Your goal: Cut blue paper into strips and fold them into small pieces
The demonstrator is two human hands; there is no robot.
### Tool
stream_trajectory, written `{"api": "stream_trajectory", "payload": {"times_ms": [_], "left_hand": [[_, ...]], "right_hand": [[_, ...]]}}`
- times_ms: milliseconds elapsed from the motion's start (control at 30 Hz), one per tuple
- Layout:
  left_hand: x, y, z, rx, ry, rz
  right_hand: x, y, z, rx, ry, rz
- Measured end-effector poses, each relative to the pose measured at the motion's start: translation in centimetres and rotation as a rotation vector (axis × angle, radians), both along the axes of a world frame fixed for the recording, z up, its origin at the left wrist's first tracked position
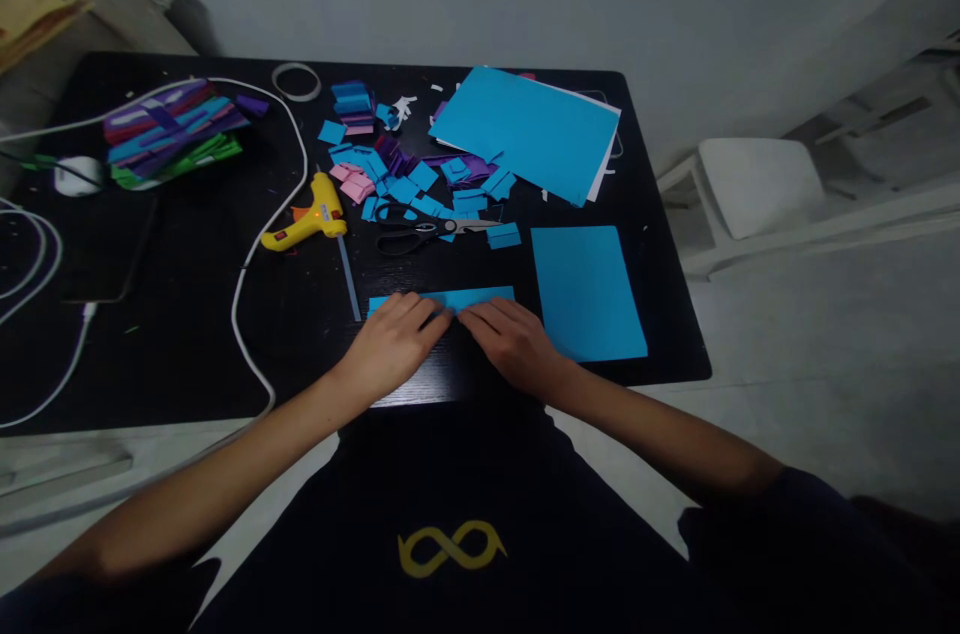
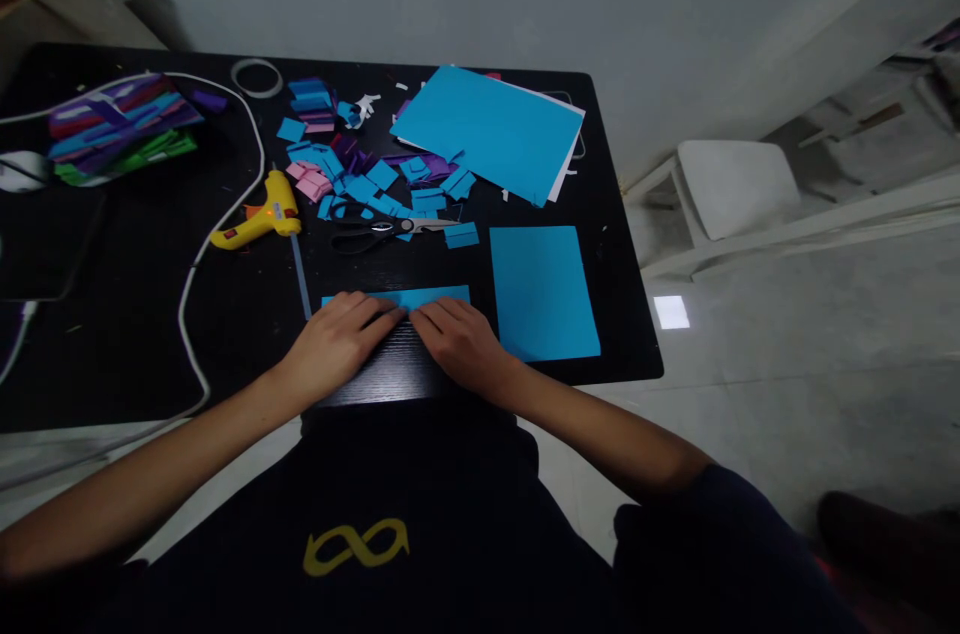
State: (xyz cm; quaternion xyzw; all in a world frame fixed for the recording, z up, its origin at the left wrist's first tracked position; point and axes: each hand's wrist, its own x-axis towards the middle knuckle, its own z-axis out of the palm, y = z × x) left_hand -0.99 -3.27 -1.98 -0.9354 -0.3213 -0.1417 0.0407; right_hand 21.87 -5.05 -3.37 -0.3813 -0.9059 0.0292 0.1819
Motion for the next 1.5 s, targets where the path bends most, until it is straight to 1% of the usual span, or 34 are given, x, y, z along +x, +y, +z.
{"api": "stream_trajectory", "payload": {"times_ms": [133, 233, 433, 567, 667, 733, 833, 1067, 1300, 1400, 1500], "left_hand": [[0.1, -0.1, -0.1, 0.006, 0.003, 0.003], [0.1, -0.2, -0.1, 0.007, 0.008, 0.007], [0.2, -0.3, 0.0, 0.033, 0.031, 0.016], [0.2, -0.4, 0.2, 0.010, 0.037, 0.002], [0.3, -0.9, 0.2, -0.021, 0.028, 0.010], [0.5, -1.4, 0.2, -0.014, 0.033, 0.031], [1.0, -2.2, 0.3, -0.016, 0.060, 0.073], [1.8, -3.6, 0.2, -0.129, 0.105, 0.111], [1.7, -3.7, 0.1, -0.120, 0.106, 0.119], [1.6, -3.7, 0.2, -0.142, 0.092, 0.121], [1.6, -3.7, 0.3, -0.123, 0.094, 0.115]], "right_hand": [[-0.1, -0.6, -0.6, 0.025, 0.021, -0.025], [-0.2, -1.4, -0.7, -0.017, 0.023, -0.044], [-0.5, -2.7, -0.4, -0.103, 0.036, -0.080], [-0.8, -3.1, -0.3, -0.163, 0.062, -0.110], [-0.9, -3.4, -0.3, -0.166, 0.066, -0.118], [-0.9, -3.5, -0.2, -0.161, 0.062, -0.123], [-1.0, -3.6, -0.1, -0.175, 0.053, -0.134], [-1.5, -3.2, 0.4, -0.189, -0.006, -0.161], [-2.1, -2.9, 0.6, -0.225, -0.005, -0.208], [-1.7, -3.0, 0.6, -0.232, -0.002, -0.236], [-0.8, -3.1, 0.6, -0.191, -0.013, -0.274]]}}
